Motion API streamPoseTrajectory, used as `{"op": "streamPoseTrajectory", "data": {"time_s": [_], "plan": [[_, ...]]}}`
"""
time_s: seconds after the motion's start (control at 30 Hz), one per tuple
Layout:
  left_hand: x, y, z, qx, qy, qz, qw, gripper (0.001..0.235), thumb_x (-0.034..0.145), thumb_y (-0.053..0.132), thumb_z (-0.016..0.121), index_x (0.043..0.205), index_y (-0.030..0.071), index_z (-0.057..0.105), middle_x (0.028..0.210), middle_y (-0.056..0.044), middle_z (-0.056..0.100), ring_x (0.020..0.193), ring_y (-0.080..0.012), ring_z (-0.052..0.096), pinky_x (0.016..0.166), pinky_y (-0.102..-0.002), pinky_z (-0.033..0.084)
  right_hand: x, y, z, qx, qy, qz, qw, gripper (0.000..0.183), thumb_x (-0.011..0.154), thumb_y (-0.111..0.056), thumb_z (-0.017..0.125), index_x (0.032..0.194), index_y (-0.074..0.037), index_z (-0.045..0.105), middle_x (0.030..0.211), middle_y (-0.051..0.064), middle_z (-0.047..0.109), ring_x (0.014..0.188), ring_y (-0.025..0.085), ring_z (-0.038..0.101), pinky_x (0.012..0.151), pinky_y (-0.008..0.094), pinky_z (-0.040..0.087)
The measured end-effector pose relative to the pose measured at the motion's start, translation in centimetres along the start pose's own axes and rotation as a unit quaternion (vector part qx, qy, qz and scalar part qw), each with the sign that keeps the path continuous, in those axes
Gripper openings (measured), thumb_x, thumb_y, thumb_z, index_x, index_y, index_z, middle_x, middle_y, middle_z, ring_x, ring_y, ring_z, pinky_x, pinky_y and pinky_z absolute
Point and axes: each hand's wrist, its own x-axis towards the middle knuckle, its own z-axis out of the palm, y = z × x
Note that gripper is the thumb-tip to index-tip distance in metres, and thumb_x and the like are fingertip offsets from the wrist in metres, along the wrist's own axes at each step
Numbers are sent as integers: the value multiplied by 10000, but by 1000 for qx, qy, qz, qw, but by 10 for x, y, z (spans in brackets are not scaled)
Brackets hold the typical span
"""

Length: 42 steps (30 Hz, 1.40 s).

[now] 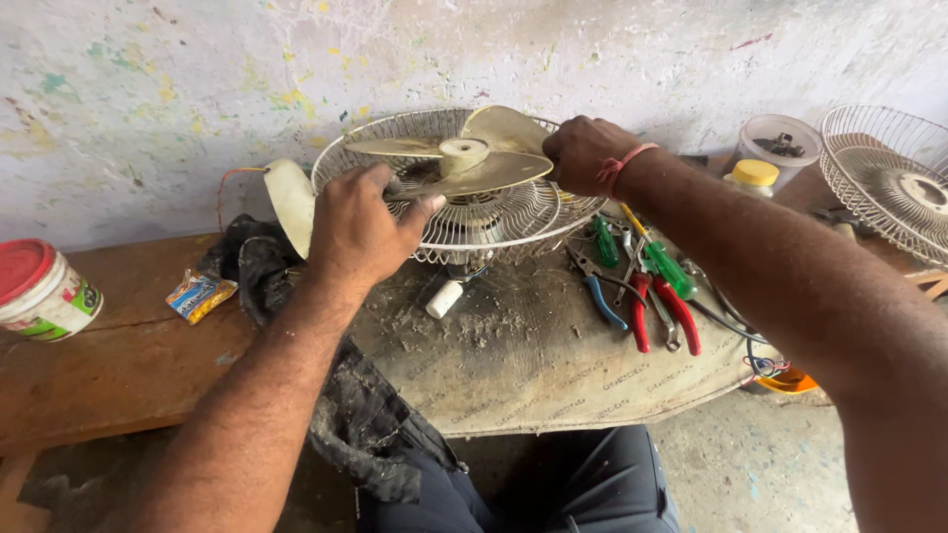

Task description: The person repairs a table fan by removing the blades, using pliers to manipulate the wiring and motor, and handling the metal guard pieces.

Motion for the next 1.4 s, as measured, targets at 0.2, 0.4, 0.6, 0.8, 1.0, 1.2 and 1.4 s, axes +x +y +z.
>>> {"op": "streamPoseTrajectory", "data": {"time_s": [0.2,0.4,0.6,0.8,1.0,1.2,1.4], "plan": [[1,1,-2,-4,8,12,1000,509,893,453,824,984,-32,699,871,-204,733,836,-347,736,762,-465,592,-5,-11,-5,-12,2,32,999,237,893,-219,637,996,-36,746,941,227,732,858,400,718,798,489,585],[-1,0,-1,-12,16,23,1000,452,910,392,809,974,-42,700,909,-212,730,868,-352,730,776,-476,593,-5,-25,-20,69,-71,119,988,277,1004,-194,527,1167,-5,647,901,250,734,790,379,744,705,483,622],[1,1,-1,5,-21,-21,1000,503,907,431,810,965,-53,685,911,-212,718,871,-324,732,748,-461,603,-11,-26,-15,-46,-50,13,998,298,969,-137,546,1239,-22,599,921,245,721,783,369,747,691,481,608],[0,3,-5,-7,12,29,999,457,896,398,808,977,-39,701,928,-206,731,869,-338,733,767,-469,600,-4,-20,-7,-81,-60,-22,995,278,978,-179,541,1222,-75,624,953,234,720,809,382,752,719,489,628],[1,5,-4,-6,-7,7,1000,443,912,390,807,936,-37,689,890,-205,723,844,-337,738,745,-465,597,0,-13,-1,-101,-45,-38,993,285,948,-202,562,1196,-88,643,968,236,716,829,402,741,718,498,620],[1,6,-5,-6,2,10,1000,450,892,397,816,926,-34,694,890,-206,729,844,-338,741,755,-467,599,2,-17,-4,-145,-69,-28,987,272,959,-170,528,1182,-84,655,925,211,730,783,357,759,667,471,631],[-1,-4,2,9,-8,-18,1000,489,916,423,813,953,-51,695,872,-220,730,817,-336,738,735,-454,609,7,-31,-30,-240,-115,-33,963,300,1057,-225,452,1141,-95,709,873,167,740,662,253,735,568,393,628]]}}
